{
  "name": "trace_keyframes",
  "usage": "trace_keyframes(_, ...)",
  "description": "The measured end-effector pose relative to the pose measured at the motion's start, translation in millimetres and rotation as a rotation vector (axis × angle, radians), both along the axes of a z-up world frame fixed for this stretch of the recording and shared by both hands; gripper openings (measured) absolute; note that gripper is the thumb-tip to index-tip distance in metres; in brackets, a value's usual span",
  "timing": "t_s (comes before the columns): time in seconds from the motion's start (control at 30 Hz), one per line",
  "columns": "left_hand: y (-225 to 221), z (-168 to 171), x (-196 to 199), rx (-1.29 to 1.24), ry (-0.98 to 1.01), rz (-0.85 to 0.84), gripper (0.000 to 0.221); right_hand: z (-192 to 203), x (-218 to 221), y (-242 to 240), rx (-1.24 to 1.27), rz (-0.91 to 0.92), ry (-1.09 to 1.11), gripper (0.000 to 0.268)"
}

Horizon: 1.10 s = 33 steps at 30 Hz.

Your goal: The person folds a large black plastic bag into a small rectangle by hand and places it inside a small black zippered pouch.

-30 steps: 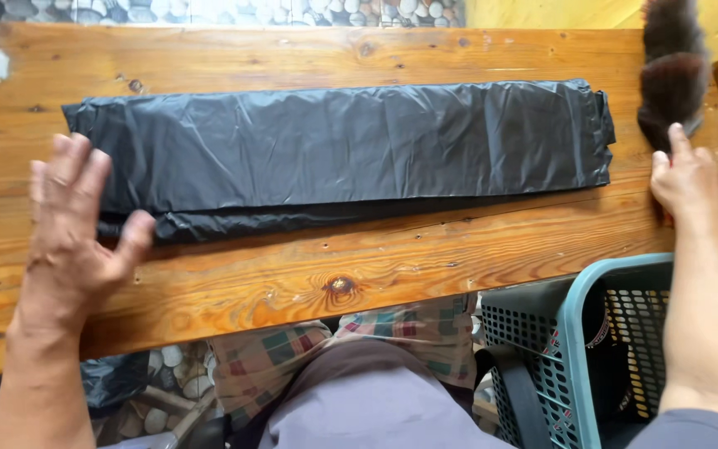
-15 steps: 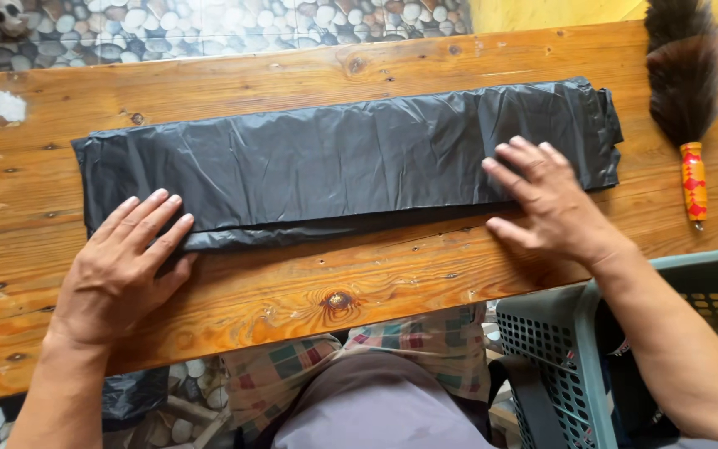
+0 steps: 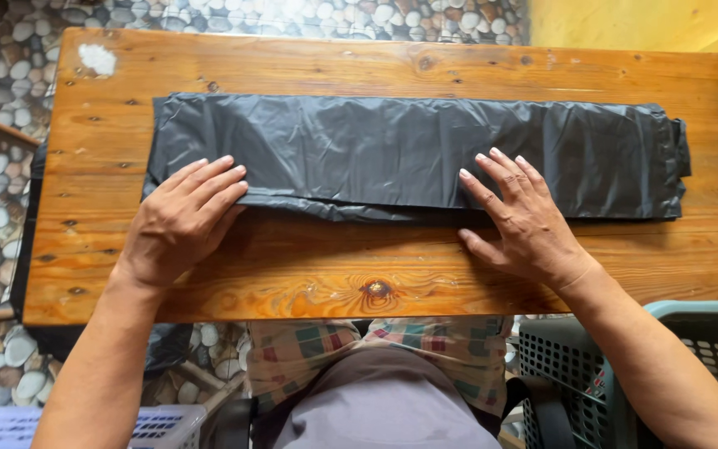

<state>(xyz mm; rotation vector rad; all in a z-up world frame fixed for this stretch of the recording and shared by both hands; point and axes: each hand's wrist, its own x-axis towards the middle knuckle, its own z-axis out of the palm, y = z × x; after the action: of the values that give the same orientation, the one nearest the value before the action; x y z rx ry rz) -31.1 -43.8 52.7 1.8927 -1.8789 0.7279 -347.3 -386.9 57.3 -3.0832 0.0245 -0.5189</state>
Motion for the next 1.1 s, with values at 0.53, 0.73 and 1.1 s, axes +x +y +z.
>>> trace_keyframes(0.53, 4, 13, 4, -0.033, 0.074, -0.019, 0.010, -27, -6, -13, -0.237, -0.101, -0.113, 0.067)
trace_keyframes(0.73, 0, 27, 9, -0.046, 0.116, -0.030, 0.009, -22, -5, -9, -0.223, -0.126, -0.066, 0.085)
trace_keyframes(1.1, 14, 45, 9, 0.023, 0.123, -0.027, 0.008, -15, -59, -64, -0.335, -0.299, -0.055, 0.062)
